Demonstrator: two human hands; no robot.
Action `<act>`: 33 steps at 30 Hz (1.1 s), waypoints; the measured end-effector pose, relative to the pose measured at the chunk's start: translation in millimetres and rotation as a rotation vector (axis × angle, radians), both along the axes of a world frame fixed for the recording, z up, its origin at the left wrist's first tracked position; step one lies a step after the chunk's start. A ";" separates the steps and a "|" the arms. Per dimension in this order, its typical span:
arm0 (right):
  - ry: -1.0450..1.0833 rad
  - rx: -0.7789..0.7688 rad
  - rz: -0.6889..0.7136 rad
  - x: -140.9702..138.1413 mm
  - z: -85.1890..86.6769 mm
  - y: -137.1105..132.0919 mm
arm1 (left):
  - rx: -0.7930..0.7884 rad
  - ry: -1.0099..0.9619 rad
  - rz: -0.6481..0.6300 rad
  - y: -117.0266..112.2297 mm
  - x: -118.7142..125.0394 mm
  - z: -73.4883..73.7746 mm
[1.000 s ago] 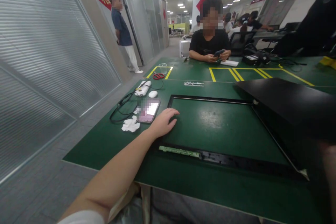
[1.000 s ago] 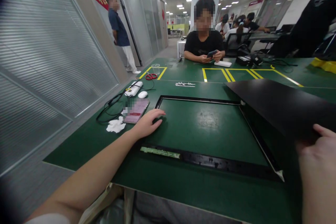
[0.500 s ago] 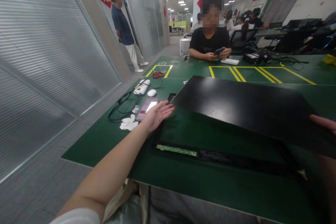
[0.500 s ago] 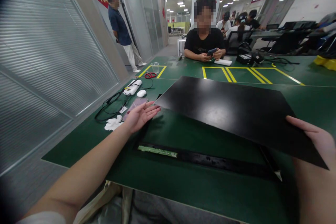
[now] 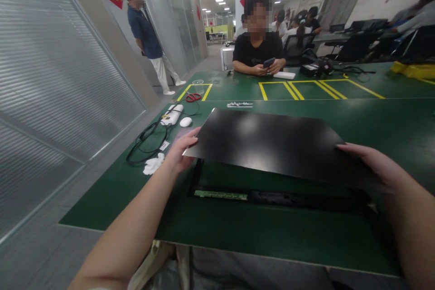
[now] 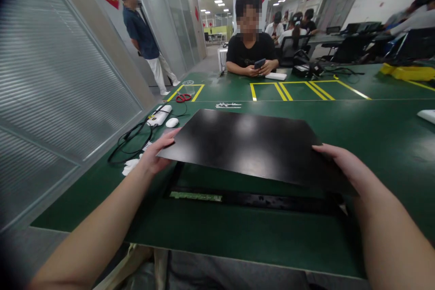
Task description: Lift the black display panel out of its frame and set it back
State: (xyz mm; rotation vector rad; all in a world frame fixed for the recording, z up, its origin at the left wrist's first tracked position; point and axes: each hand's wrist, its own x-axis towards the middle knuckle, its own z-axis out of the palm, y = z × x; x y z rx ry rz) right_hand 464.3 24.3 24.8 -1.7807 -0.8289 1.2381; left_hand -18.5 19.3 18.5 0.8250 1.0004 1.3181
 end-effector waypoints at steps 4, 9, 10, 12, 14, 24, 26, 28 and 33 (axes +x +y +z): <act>0.204 0.079 -0.052 -5.7 4.7 2.0 | 0.083 0.044 0.002 -6.3 -2.2 13.2; 0.118 0.195 -0.119 -5.9 7.2 1.1 | 0.111 0.018 0.048 -14.3 0.9 25.3; 0.097 0.197 -0.117 -6.6 7.3 0.5 | 0.110 0.017 0.059 -15.0 1.4 25.3; 0.061 0.198 -0.108 -7.6 6.7 0.2 | 0.106 0.018 0.060 -15.5 1.6 23.5; 0.034 0.197 -0.117 -7.4 4.5 1.4 | 0.099 0.024 0.037 -16.0 1.3 21.1; -0.115 0.251 -0.138 1.9 -8.2 7.6 | 0.096 0.099 -0.121 -18.5 4.4 18.7; -0.131 0.247 -0.135 2.7 -8.9 8.1 | 0.081 0.100 -0.126 -17.6 4.1 16.7; -0.140 0.238 -0.136 2.9 -9.0 8.8 | 0.061 0.106 -0.120 -16.8 3.4 15.0; -0.148 0.215 -0.133 0.5 -5.7 7.9 | 0.040 0.136 -0.109 -16.0 4.1 13.5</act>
